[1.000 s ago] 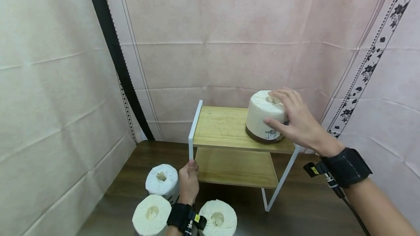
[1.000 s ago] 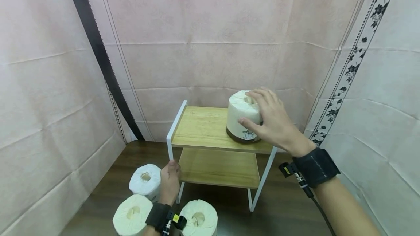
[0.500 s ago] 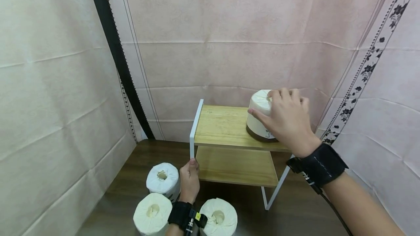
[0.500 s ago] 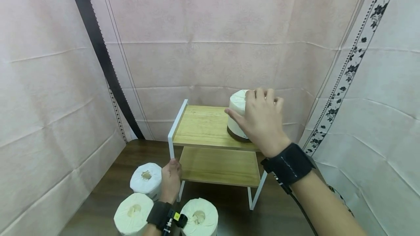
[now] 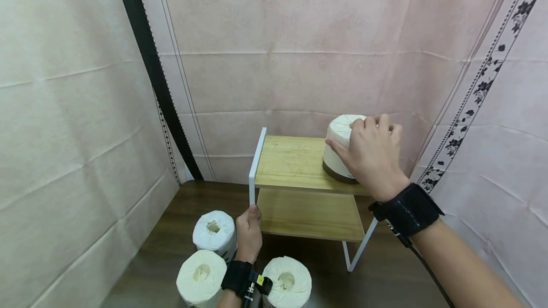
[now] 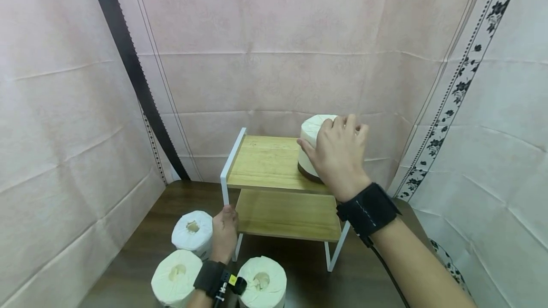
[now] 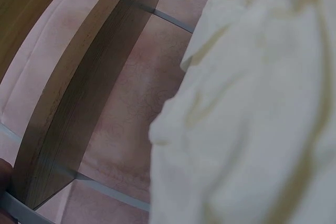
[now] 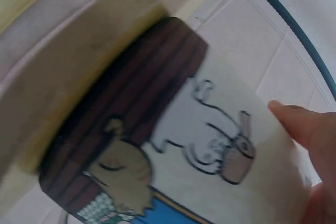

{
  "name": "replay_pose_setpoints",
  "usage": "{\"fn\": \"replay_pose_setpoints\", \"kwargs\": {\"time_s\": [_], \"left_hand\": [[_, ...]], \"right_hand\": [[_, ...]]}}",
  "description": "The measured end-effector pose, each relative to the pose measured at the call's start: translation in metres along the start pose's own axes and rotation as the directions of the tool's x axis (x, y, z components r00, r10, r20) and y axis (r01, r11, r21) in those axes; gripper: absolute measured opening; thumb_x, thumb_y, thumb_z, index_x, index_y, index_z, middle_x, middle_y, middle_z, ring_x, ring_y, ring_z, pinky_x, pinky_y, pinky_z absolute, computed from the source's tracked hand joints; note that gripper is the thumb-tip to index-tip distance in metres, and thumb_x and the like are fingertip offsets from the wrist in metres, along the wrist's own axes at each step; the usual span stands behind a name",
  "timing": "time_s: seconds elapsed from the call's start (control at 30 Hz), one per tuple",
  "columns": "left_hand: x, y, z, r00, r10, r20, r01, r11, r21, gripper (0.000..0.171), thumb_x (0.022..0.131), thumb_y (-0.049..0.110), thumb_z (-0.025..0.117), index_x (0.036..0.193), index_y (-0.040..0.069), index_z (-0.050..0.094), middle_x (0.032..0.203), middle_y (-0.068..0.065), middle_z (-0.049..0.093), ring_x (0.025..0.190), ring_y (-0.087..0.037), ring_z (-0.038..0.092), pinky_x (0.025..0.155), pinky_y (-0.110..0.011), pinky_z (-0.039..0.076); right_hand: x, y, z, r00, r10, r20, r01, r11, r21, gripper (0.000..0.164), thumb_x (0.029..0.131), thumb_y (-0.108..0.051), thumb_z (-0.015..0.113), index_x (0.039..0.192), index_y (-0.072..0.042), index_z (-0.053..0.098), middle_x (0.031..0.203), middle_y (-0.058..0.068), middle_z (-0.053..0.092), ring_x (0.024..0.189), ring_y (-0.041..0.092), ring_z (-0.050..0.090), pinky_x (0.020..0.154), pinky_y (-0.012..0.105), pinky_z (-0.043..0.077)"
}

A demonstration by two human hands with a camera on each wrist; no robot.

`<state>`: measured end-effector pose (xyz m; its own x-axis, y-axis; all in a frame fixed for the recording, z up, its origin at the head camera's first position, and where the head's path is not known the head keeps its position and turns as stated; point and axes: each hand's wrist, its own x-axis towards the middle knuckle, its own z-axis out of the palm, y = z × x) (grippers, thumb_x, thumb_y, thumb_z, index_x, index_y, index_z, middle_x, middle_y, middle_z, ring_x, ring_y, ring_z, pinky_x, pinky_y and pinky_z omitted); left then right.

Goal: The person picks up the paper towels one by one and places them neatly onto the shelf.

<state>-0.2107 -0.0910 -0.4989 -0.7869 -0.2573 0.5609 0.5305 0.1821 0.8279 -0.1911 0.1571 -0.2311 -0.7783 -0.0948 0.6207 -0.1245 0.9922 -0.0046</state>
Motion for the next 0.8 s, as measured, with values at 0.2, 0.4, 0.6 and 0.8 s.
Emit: {"fn": "replay_pose_setpoints", "kwargs": {"time_s": [0.2,0.4,0.6,0.8], "left_hand": [[0.001,0.000,0.000,1.000,0.001,-0.006,-0.001,1.000,0.004,0.047,0.116,0.017,0.043,0.069,0.011,0.041,0.064,0.009,0.030,0.054,-0.004,0.028,0.054,-0.023,0.025],[0.000,0.000,0.003,1.000,0.009,-0.025,-0.009,1.000,-0.003,0.046,0.115,0.014,0.044,0.069,0.009,0.044,0.065,0.009,0.030,0.055,-0.005,0.028,0.055,-0.023,0.025],[-0.001,-0.002,0.003,1.000,0.017,-0.021,-0.018,1.000,-0.017,0.047,0.116,0.016,0.044,0.069,0.010,0.045,0.064,0.009,0.031,0.054,-0.004,0.029,0.054,-0.023,0.025],[0.000,-0.002,0.002,1.000,0.007,-0.012,-0.007,1.000,-0.022,0.048,0.116,0.018,0.043,0.069,0.009,0.045,0.063,0.009,0.031,0.054,-0.005,0.029,0.054,-0.023,0.025]], "right_hand": [[0.000,0.001,0.008,0.999,-0.022,-0.028,0.023,1.000,0.017,0.069,0.094,-0.058,0.074,0.100,0.010,0.064,0.094,0.028,0.062,0.101,0.044,0.046,0.086,0.059,0.035],[0.000,0.003,0.011,0.998,-0.024,-0.058,0.028,0.996,0.082,0.057,0.094,-0.048,0.079,0.093,0.007,0.062,0.095,0.028,0.064,0.104,0.044,0.046,0.091,0.061,0.033],[-0.002,0.008,0.009,0.997,-0.047,-0.060,0.055,0.990,0.133,0.054,0.095,-0.045,0.078,0.101,0.007,0.066,0.108,0.029,0.068,0.114,0.045,0.047,0.094,0.061,0.032],[-0.002,0.015,0.005,0.996,-0.078,-0.044,0.086,0.975,0.203,0.057,0.096,-0.043,0.078,0.121,0.007,0.067,0.117,0.026,0.069,0.128,0.045,0.044,0.099,0.062,0.031]]}}
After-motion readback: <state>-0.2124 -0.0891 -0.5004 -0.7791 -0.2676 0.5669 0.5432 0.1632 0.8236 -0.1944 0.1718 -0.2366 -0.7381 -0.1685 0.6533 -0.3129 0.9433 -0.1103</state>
